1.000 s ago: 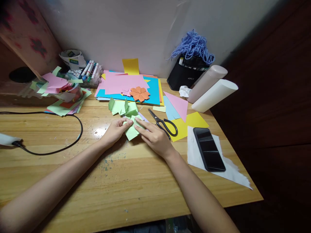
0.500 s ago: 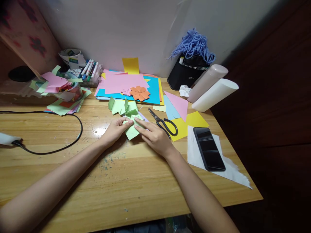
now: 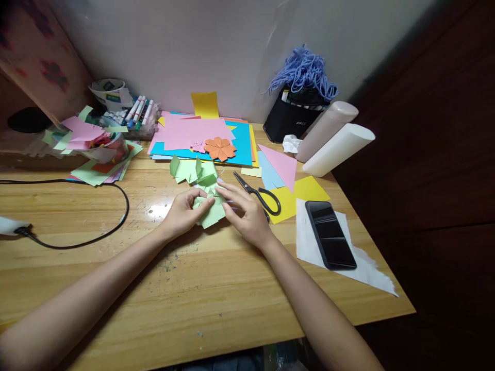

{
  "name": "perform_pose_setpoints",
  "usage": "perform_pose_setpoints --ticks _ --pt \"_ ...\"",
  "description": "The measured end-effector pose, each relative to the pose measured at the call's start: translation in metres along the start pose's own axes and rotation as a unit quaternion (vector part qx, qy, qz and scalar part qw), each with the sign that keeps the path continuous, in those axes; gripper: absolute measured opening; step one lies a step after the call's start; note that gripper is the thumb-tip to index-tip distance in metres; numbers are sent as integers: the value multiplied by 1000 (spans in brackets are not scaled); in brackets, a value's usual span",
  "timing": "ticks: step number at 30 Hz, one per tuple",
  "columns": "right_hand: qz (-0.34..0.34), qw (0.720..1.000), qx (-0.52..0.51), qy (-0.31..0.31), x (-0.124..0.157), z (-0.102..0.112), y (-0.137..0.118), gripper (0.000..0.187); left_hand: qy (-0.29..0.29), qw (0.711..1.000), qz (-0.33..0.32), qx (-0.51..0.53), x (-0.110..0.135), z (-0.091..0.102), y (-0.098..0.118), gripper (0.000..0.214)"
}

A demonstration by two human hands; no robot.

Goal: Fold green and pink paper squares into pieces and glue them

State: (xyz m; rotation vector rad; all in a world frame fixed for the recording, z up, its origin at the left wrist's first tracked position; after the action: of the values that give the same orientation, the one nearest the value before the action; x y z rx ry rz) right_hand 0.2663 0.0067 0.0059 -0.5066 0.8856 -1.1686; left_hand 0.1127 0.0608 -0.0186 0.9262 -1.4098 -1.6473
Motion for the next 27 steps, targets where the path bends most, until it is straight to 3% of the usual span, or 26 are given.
perform_pose_setpoints --ticks 4,8,14,21,24,27 --pt "-172 975 -138 -17 1 -5 10 25 -4 996 -42 -82 5 -3 7 22" --pt "-250 948 -190 -59 1 -5 16 26 -24 994 -44 -95 5 -4 6 21" --pt "-262 933 -236 -77 -1 1 15 21 -19 994 -48 -94 3 -3 4 21" --pt "-301 913 -253 -108 0 4 23 32 -13 994 -49 -94 3 -2 6 21" --pt "-290 921 -238 -105 0 2 22 27 -25 992 -58 -108 4 -3 6 20" --pt "-234 946 -213 -68 -2 -1 19 23 -42 987 -77 -133 5 -5 7 21"
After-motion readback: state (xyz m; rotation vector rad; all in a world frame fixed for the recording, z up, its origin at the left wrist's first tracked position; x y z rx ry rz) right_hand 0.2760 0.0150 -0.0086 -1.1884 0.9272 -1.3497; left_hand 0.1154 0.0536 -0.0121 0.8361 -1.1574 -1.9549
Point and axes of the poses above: each hand's wrist, its own x-axis away from the middle knuckle, its own z-axis out of the back of the hand, y = z × x, the point moved 2 cm from there along -x, towards the middle knuckle, and after that the axes turned 4 degrees about x, right-handed, at the moved point
